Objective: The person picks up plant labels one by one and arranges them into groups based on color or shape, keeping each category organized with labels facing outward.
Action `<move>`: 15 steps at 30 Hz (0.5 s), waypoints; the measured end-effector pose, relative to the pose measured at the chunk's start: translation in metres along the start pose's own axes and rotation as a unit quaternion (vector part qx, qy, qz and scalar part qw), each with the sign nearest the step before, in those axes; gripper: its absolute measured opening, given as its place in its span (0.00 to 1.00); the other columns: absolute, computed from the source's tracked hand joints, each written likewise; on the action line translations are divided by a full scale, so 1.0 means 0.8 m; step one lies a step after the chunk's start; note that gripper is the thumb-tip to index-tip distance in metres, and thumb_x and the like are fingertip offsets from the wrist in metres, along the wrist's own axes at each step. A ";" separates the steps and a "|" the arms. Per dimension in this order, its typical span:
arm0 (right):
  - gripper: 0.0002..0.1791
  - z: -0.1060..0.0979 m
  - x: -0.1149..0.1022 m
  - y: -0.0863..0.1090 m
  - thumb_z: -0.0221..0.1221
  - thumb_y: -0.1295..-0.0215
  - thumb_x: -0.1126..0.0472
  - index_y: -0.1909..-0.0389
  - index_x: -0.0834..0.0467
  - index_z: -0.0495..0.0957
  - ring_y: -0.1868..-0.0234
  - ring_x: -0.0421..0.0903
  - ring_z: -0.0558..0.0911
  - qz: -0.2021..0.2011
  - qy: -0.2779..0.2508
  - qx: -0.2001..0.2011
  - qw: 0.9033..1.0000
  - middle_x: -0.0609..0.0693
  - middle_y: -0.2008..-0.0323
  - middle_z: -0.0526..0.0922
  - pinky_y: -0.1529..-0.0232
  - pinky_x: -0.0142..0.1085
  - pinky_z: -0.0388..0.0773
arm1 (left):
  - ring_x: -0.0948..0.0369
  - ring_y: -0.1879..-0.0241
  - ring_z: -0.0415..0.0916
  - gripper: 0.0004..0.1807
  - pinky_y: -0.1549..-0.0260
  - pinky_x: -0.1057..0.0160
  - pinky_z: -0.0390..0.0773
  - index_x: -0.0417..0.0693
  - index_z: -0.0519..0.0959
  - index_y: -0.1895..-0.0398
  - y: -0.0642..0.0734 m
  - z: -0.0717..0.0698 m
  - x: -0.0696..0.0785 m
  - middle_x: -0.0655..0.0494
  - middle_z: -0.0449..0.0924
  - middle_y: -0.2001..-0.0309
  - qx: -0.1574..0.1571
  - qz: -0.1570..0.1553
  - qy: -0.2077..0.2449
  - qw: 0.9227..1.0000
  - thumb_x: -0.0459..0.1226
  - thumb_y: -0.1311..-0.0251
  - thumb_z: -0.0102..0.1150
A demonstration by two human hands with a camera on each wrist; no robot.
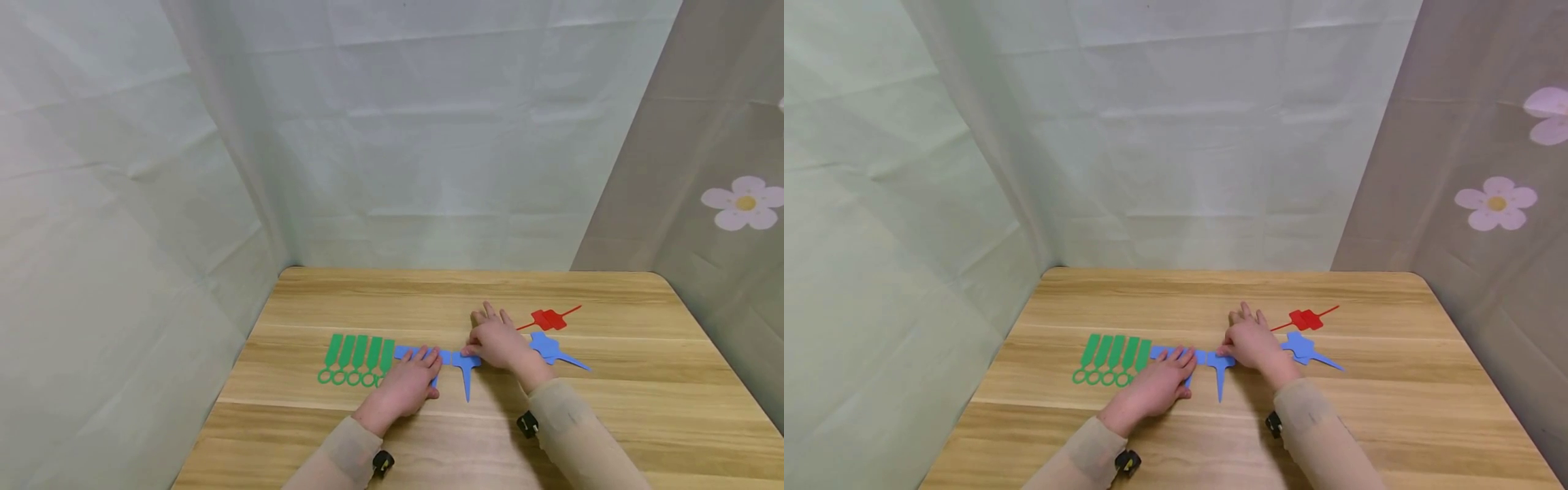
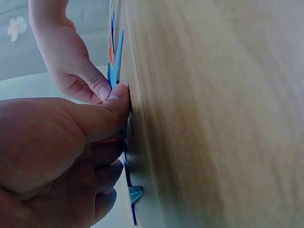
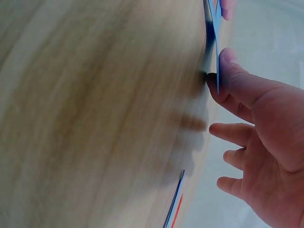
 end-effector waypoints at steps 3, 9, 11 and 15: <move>0.12 0.002 0.001 0.000 0.71 0.30 0.46 0.68 0.49 0.91 0.20 0.77 0.53 0.001 0.005 0.000 1.000 0.70 0.28 0.73 0.25 0.76 0.51 | 0.52 0.19 0.59 0.36 0.22 0.49 0.63 0.46 0.68 0.19 0.000 -0.001 0.000 0.52 0.62 0.18 0.001 0.001 0.000 1.000 0.51 0.23 0.60; 0.13 0.003 0.001 0.000 0.70 0.30 0.45 0.69 0.50 0.90 0.20 0.78 0.54 0.002 0.008 0.003 1.000 0.70 0.28 0.73 0.26 0.76 0.52 | 0.53 0.19 0.58 0.36 0.22 0.50 0.62 0.47 0.68 0.18 0.001 -0.001 0.001 0.54 0.61 0.17 -0.001 -0.003 -0.003 1.000 0.52 0.23 0.60; 0.14 0.003 0.002 0.000 0.70 0.30 0.45 0.69 0.49 0.89 0.21 0.78 0.54 0.004 0.009 0.001 1.000 0.70 0.28 0.73 0.26 0.76 0.52 | 0.53 0.19 0.58 0.36 0.22 0.50 0.63 0.48 0.68 0.18 0.000 -0.001 0.001 0.54 0.61 0.17 -0.001 -0.004 -0.003 1.000 0.52 0.23 0.60; 0.14 0.004 0.002 -0.001 0.70 0.30 0.44 0.70 0.49 0.88 0.20 0.78 0.54 0.006 0.008 -0.002 1.000 0.70 0.28 0.73 0.26 0.76 0.51 | 0.53 0.19 0.58 0.36 0.22 0.50 0.62 0.48 0.68 0.18 0.000 -0.001 0.000 0.54 0.61 0.17 -0.001 -0.005 0.000 1.000 0.52 0.23 0.60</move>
Point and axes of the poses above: each hand's wrist, its own y-axis away from the middle knuckle, its own z-axis out of the palm, x = y × z, the point moved 9 cm from there along -y, towards the middle knuckle
